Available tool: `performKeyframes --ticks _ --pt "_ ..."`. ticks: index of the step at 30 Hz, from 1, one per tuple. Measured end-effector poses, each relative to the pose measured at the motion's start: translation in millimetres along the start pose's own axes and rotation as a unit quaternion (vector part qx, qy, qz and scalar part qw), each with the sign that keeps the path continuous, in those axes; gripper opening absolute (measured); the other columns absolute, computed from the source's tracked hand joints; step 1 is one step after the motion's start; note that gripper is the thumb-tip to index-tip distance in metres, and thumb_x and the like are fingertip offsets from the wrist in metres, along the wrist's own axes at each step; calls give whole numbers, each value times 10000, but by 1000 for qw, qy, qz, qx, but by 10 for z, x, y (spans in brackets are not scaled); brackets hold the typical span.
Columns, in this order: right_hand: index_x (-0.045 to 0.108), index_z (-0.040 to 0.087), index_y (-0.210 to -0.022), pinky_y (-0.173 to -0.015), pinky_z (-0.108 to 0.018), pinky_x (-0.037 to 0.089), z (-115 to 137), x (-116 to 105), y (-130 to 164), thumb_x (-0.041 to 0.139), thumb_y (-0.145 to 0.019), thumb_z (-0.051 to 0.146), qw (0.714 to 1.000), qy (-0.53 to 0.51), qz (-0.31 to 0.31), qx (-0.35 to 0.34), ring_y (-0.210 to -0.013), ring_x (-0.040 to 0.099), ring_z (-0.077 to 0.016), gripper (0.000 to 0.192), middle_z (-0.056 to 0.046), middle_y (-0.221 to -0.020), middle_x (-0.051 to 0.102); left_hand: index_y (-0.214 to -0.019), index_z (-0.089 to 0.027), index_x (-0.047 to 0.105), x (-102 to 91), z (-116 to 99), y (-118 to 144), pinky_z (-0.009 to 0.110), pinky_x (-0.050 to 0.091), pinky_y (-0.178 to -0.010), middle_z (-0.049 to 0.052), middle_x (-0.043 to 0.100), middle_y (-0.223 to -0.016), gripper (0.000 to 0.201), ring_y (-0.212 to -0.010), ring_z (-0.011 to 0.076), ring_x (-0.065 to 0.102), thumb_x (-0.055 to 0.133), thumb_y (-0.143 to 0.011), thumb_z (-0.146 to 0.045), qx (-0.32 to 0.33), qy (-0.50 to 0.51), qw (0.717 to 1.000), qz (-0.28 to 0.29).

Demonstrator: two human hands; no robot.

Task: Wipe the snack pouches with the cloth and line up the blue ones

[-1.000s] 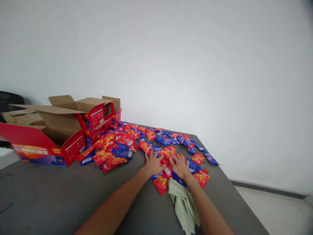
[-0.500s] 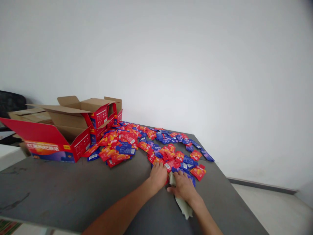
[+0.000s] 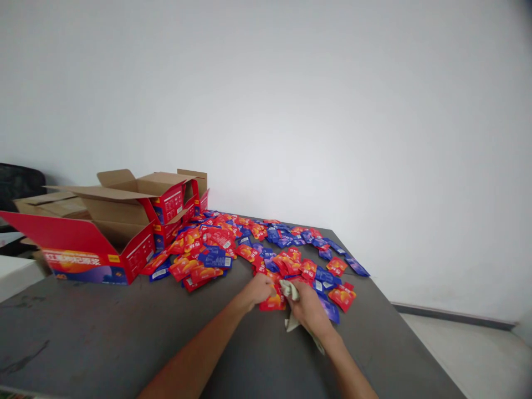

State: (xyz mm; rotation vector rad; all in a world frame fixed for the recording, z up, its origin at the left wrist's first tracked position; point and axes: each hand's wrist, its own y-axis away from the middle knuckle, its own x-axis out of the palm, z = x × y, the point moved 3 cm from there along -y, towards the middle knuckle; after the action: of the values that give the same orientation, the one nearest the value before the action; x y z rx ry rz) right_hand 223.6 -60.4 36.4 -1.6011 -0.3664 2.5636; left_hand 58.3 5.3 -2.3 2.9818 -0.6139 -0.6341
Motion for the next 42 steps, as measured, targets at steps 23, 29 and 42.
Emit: performKeyframes --ticks 23,29,42 --pt "586 288 -1339 -1039 -471 411 575 636 -325 550 -794 91 968 -106 -141 -181 -1272 436 -298 581 -108 -1383 463 -852 -134 652 -410 174 -69 253 462 -646 56 652 -803 461 -720 159 600 482 -434 -40 81 506 857 55" --pt "565 278 -1359 -989 -458 455 514 623 -322 486 -847 76 954 -138 -192 -186 -1183 469 -275 556 -114 -1326 480 -1036 -163 681 -341 159 -12 243 437 -645 52 694 -918 675 -792 178 637 478 -419 22 85 534 837 82" --pt "516 314 -1412 -968 -453 452 779 619 -174 476 -638 -69 960 -115 -75 -245 -1136 452 -270 864 -59 -1339 535 -957 -122 692 -407 145 -1 257 462 -619 35 663 -688 242 -591 147 601 608 -741 -193 33 610 789 64"
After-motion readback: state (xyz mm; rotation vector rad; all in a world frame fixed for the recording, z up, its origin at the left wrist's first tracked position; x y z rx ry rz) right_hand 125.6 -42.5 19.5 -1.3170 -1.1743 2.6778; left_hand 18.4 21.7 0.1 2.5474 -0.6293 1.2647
